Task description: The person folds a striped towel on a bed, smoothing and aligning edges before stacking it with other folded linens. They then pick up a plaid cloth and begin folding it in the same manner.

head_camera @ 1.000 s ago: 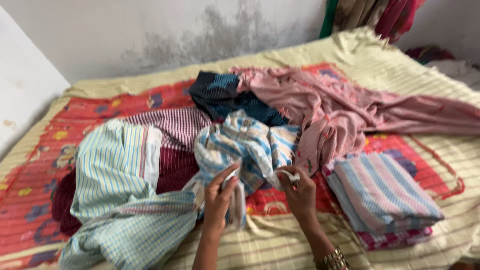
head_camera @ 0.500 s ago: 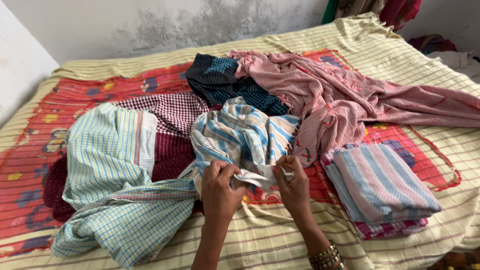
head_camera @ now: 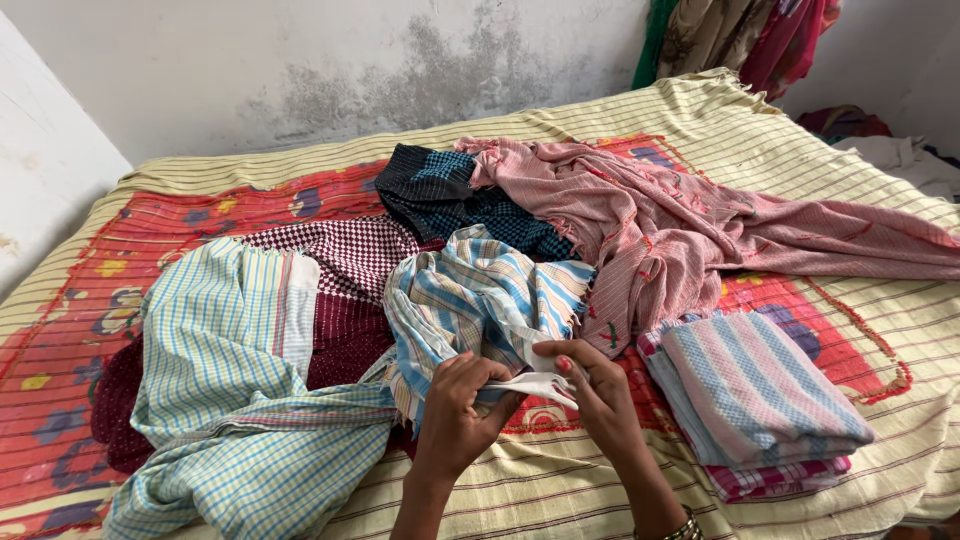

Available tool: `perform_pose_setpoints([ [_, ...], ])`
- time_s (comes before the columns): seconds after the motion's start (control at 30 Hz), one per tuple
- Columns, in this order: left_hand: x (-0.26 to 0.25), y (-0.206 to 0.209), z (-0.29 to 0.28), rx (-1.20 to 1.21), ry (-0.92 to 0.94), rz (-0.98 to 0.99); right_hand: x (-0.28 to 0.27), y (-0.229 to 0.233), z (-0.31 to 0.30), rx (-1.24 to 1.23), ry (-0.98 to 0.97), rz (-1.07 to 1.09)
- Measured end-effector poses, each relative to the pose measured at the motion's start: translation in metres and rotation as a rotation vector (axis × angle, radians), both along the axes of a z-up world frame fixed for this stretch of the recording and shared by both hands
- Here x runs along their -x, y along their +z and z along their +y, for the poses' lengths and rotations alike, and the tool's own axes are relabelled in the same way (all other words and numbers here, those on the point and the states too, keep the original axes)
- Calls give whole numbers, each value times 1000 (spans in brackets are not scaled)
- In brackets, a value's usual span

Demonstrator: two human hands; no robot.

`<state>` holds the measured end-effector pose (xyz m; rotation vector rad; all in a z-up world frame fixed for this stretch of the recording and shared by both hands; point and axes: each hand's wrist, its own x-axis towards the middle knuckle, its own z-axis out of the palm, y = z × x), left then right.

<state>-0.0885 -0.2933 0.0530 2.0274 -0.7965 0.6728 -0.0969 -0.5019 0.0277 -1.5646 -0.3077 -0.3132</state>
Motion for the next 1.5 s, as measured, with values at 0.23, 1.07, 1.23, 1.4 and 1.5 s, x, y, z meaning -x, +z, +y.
perform_pose_setpoints([
  [0.23,-2,-2,0,-99,20,126,13,23,5,304,85,-167],
  [1.07,-11,1,26,-203,47,68,18,17,-26,227,34,-154],
  [1.23,-10,-2,25,-190,67,70,15,14,-28,206,12,-237],
  [1.4,-7,-6,29,45,-13,41,11,16,-32,230,-93,-162],
  [1.5,-5,-7,31,171,-43,68,10,16,-31,267,-104,-262],
])
